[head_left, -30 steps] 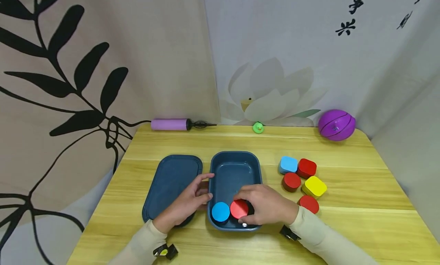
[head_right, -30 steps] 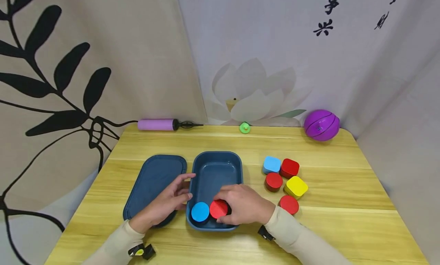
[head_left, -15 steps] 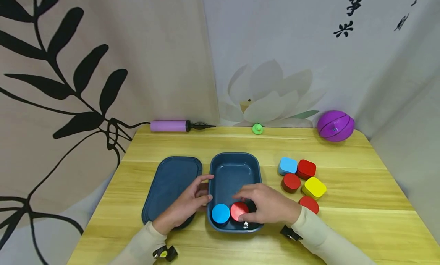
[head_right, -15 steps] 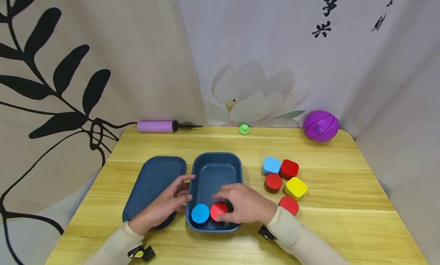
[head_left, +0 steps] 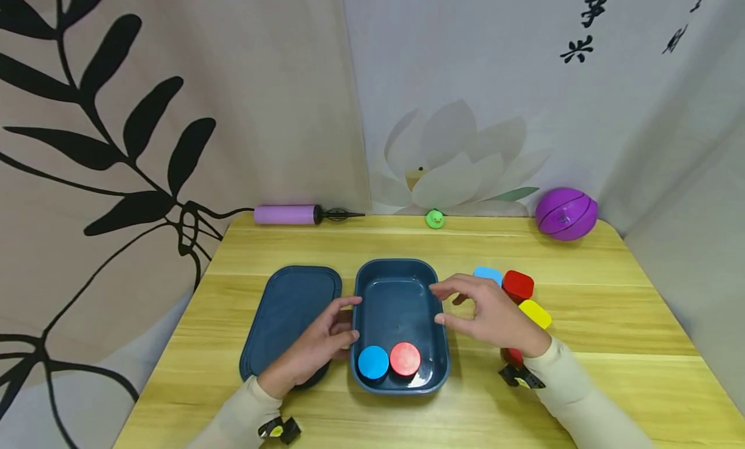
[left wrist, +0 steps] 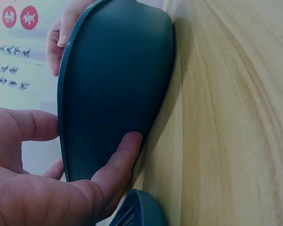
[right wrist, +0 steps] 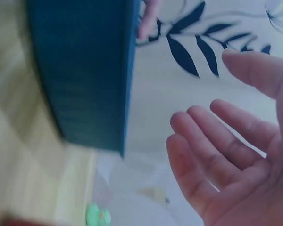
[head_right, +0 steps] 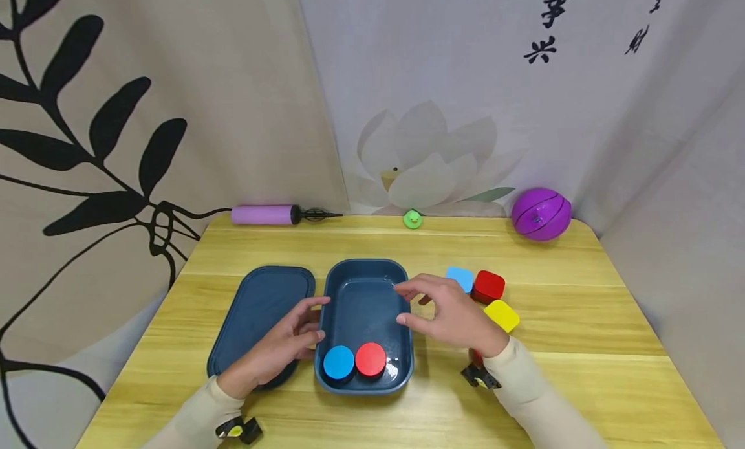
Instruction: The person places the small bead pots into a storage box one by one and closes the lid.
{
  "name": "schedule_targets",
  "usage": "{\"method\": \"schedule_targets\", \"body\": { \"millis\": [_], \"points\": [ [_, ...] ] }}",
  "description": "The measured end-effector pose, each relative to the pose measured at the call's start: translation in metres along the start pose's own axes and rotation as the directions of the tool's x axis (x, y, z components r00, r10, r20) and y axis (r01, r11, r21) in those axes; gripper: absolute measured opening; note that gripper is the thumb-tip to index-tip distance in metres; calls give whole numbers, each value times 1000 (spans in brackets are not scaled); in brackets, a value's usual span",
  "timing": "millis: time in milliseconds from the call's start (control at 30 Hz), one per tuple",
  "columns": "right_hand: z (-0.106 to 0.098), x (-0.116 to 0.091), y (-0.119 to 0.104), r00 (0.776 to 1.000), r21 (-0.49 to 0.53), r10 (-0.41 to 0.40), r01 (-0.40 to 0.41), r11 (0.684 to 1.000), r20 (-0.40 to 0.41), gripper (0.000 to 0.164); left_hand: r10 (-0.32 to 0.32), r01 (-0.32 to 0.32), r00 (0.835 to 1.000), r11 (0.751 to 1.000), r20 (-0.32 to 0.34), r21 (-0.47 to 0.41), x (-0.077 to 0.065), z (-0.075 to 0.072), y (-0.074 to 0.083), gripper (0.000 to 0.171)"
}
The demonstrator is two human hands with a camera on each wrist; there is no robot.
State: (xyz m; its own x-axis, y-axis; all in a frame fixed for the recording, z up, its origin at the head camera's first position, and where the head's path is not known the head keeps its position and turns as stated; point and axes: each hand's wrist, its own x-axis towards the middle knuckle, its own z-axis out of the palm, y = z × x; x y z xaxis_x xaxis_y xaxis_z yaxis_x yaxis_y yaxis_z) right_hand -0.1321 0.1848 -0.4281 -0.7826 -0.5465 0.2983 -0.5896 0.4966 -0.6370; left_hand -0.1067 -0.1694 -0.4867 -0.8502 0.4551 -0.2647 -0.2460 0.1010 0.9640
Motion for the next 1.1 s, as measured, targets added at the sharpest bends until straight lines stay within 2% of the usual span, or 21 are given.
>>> {"method": "schedule_targets", "body": {
  "millis": [200, 367, 533, 667, 867, 1100],
  "points": [
    [-32, -12, 19, 988, -12, 66, -68, 998, -139, 41, 4, -4, 1000, 1000, 6, -3, 0, -1, 0, 67],
    [-55, -25, 39, 971, 3, 151, -153, 988, -188, 41, 4, -4, 1000, 1000, 10, 0, 1, -1, 0, 67],
    [-72, -38, 57, 944, -1, 256, -262, 965, -208, 42, 6, -6, 1000, 1000, 14, -7, 0, -2, 0, 67],
    [-81, -47, 74, 922, -5, 339, -346, 938, -186, 46, 1, -1, 1000, 1000, 12, -7, -1, -2, 1, 67],
    [-86, -57, 103, 897, -2, 420, -425, 905, -134, 51, -4, 4, 1000, 1000, 13, -14, -1, -3, 1, 67],
    [-84, -63, 122, 866, 60, 501, -499, 864, -6, 58, -5, 5, 1000, 1000, 25, -27, -2, -1, 2, 68]
  ]
}}
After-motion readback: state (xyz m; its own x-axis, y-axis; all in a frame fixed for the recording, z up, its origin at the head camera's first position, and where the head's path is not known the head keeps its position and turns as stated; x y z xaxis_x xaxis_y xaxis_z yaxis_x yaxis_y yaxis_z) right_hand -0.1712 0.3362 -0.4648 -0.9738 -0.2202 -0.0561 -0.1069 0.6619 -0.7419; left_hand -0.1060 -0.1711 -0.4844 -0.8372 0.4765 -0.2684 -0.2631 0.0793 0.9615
